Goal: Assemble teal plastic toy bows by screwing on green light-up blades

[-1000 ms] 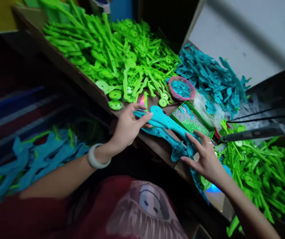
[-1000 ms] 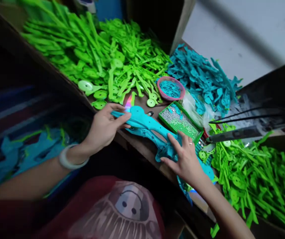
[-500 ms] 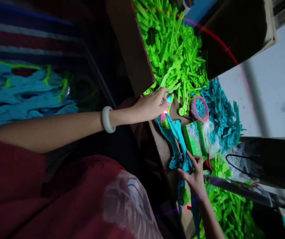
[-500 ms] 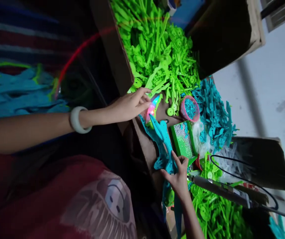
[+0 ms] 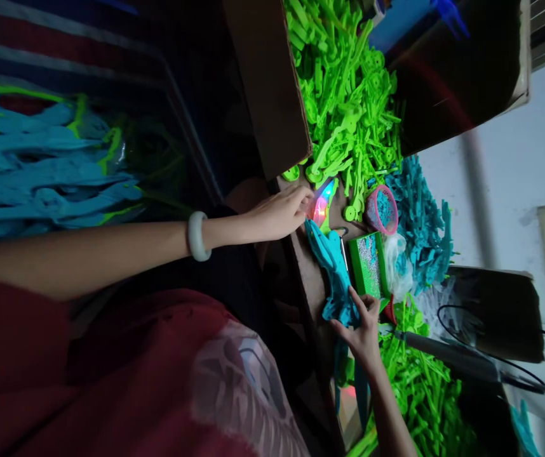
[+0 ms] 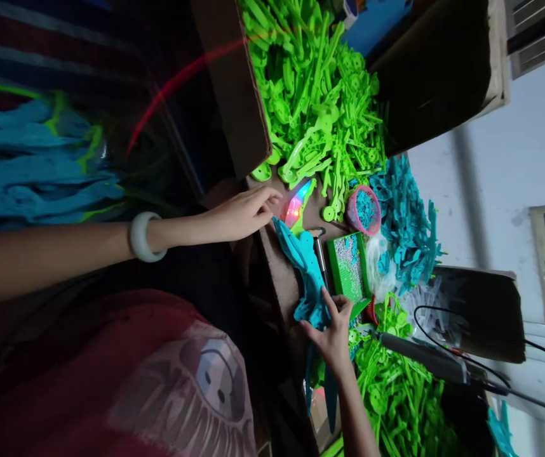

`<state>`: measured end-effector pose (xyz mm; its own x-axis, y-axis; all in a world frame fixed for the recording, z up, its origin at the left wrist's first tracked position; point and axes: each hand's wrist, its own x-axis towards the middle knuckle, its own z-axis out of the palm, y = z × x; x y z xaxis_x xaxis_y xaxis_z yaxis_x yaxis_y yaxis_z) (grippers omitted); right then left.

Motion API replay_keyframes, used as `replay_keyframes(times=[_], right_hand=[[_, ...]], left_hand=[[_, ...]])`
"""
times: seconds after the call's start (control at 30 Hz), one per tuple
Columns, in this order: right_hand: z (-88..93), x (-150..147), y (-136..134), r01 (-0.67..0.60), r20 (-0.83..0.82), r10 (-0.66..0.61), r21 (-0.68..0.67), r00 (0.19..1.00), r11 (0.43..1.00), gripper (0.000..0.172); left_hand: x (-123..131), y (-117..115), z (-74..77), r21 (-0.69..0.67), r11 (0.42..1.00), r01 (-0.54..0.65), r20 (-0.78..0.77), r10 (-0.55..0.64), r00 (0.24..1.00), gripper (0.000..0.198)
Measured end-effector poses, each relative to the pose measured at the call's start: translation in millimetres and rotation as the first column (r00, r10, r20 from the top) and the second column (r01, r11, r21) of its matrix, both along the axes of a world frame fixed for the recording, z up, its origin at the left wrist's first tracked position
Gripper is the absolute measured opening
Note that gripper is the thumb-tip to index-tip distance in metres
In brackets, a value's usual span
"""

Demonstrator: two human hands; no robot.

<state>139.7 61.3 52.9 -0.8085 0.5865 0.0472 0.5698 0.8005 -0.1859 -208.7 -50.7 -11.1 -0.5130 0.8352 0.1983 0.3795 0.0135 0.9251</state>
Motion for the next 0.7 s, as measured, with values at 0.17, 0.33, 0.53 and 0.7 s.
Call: replay_keyframes(times=[0.17,0.33,0.53,0.7], right_hand=[[-4.4,-3.3,-1.1,-0.013,-0.016,0.013,-0.010,1.000,1.000,0.076],[-2.0,-7.8,-1.4,0.002,0.001,-0.002,-0.053,1.000,0.999,0.075],[8.8,-11.9,-1.1,0.015,-0.038,-0.017,-0.070,0.999,0.997,0.080],[3.7,-10.9,-3.8,0.025,0.012,-0.024,-0.094,1.000,0.995,0.083]], left_hand=[[3.5,-0.8,-1.9,-0.045,0.999,0.022,0.011,-0.022,1.000,0.037],[4.7,-2.4,-0.4,-0.088,0.995,0.047,0.022,-0.046,0.999,0.041],[6.7,-1.9,-1.5,-0.117,0.991,0.066,0.107,-0.054,0.993,0.047],[7.1,-1.5,-1.9,-0.103,0.992,0.072,0.125,-0.059,0.990,0.048]])
